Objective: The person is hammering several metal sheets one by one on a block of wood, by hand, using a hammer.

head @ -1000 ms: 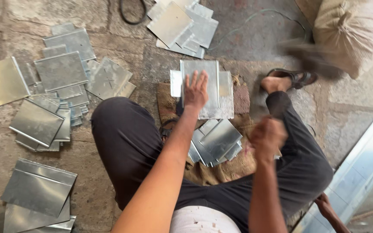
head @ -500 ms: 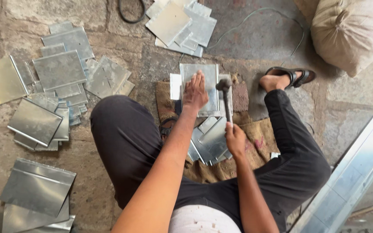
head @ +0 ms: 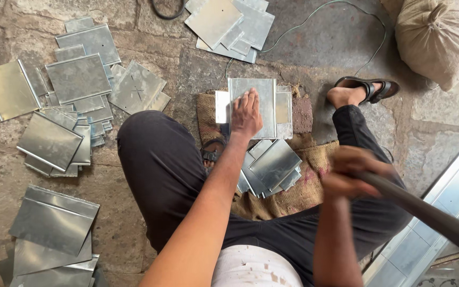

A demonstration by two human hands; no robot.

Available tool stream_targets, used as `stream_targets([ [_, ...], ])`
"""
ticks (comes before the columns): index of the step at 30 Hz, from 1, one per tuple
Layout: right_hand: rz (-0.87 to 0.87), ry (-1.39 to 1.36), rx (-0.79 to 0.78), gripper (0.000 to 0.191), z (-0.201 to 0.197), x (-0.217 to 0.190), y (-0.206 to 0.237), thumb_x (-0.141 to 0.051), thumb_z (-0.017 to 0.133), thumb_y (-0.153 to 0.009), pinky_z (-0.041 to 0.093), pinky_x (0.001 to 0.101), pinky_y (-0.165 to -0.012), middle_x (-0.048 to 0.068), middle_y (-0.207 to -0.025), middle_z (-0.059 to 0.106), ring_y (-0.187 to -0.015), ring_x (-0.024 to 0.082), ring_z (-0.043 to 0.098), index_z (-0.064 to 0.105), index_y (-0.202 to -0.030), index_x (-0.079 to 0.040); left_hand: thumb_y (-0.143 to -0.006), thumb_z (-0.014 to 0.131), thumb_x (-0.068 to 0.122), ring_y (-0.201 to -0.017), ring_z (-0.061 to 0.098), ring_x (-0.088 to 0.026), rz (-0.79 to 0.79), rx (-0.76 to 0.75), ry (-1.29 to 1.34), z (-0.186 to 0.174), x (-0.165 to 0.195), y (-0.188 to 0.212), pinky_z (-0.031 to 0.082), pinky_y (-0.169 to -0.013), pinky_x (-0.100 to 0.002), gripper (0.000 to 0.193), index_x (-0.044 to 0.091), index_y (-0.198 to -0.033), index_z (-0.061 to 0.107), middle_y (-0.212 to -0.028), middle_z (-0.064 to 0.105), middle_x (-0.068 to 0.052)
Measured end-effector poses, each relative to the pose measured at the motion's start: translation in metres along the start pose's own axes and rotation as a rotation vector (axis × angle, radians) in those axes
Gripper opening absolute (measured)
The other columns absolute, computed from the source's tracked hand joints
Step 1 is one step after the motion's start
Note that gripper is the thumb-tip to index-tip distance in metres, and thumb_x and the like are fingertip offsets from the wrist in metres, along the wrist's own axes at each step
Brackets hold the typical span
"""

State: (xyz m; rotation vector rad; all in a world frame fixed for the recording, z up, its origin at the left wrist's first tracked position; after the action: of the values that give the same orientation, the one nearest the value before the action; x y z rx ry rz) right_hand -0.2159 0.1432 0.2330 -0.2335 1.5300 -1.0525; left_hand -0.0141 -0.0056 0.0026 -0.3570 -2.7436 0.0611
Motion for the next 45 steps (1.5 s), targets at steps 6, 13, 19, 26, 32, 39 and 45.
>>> stream_targets([
  [6,1.031,0.633,-0.566,0.051,0.009,0.102,0.134,-0.046,0.033,-0.110,0.034,0.0250,-0.039,-0.004,-0.060,0.046,-0.047,0.008,0.038,0.055,-0.079,-0.013,-0.085,0.059,0.016,-0.140,0.047,-0.030,0.040,0.142,0.045,-0.015,0.004,0.005,0.036,-0.116,-0.049,0.064,-0.003,-0.146,0.050,-0.153,0.050,-0.016],
  [13,0.630,0.382,-0.157,0.050,-0.006,0.019,0.000,-0.048,0.047,-0.117,0.036,0.0279,-0.041,0.004,-0.070,0.057,-0.049,0.009,0.048,0.064,-0.096,-0.007,-0.098,0.052,0.014,-0.137,0.052,-0.026,0.043,-0.018,-0.013,0.000,0.004,0.000,0.040,-0.117,-0.044,0.050,0.000,-0.146,0.054,-0.156,0.052,-0.015],
  [19,0.182,-0.241,0.068,0.062,-0.023,-0.026,-0.047,-0.070,0.040,-0.102,0.033,0.0287,-0.038,0.004,-0.057,0.046,-0.040,0.010,0.040,0.047,-0.101,-0.008,-0.097,0.048,0.024,-0.150,0.036,-0.029,0.046,-0.089,-0.072,0.003,-0.003,-0.011,0.023,-0.125,-0.050,0.061,0.006,-0.154,0.041,-0.162,0.039,-0.013],
  [26,0.661,0.543,-0.578,0.051,0.007,0.085,0.120,-0.037,0.031,-0.120,0.039,0.0222,-0.052,0.002,-0.072,0.045,-0.062,0.009,0.042,0.051,-0.079,-0.013,-0.098,0.045,0.028,-0.157,0.019,-0.025,0.019,-0.119,-0.108,0.001,-0.004,-0.009,0.004,-0.129,-0.049,0.069,0.009,-0.161,0.026,-0.170,0.022,-0.009],
  [32,0.979,0.482,-0.381,0.043,-0.014,0.075,0.074,-0.043,0.044,-0.109,0.038,0.0278,-0.042,0.002,-0.067,0.051,-0.049,0.010,0.045,0.059,-0.086,-0.010,-0.097,0.047,0.027,-0.157,0.023,-0.024,0.001,-0.112,-0.051,0.005,-0.003,-0.011,0.006,-0.129,-0.046,0.069,0.006,-0.160,0.027,-0.169,0.024,-0.011],
  [39,0.179,-0.130,-0.059,0.055,-0.021,-0.022,-0.056,-0.067,0.040,-0.107,0.034,0.0274,-0.040,0.002,-0.060,0.043,-0.040,0.007,0.036,0.050,-0.108,-0.013,-0.095,0.050,0.026,-0.156,0.027,-0.025,-0.008,-0.106,-0.022,0.004,-0.002,-0.009,0.008,-0.130,-0.046,0.069,0.006,-0.159,0.033,-0.168,0.030,-0.011],
  [45,0.196,0.195,-0.124,0.046,-0.002,0.062,0.031,-0.056,0.040,-0.108,0.038,0.0270,-0.043,0.003,-0.066,0.050,-0.048,0.010,0.043,0.054,-0.102,-0.012,-0.094,0.051,0.026,-0.155,0.028,-0.025,-0.010,-0.074,-0.004,0.000,-0.002,-0.010,0.011,-0.130,-0.046,0.068,0.005,-0.157,0.036,-0.167,0.032,-0.012],
])
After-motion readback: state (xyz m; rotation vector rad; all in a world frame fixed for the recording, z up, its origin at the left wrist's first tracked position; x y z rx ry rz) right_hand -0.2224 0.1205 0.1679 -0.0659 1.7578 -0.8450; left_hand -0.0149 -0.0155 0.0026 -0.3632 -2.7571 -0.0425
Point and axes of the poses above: each hand's wrist, its own y-axis away from the middle knuckle, its own z-axis out of the palm, x = y × z, the point moved 5 cm from there along -y, towards the middle knuckle
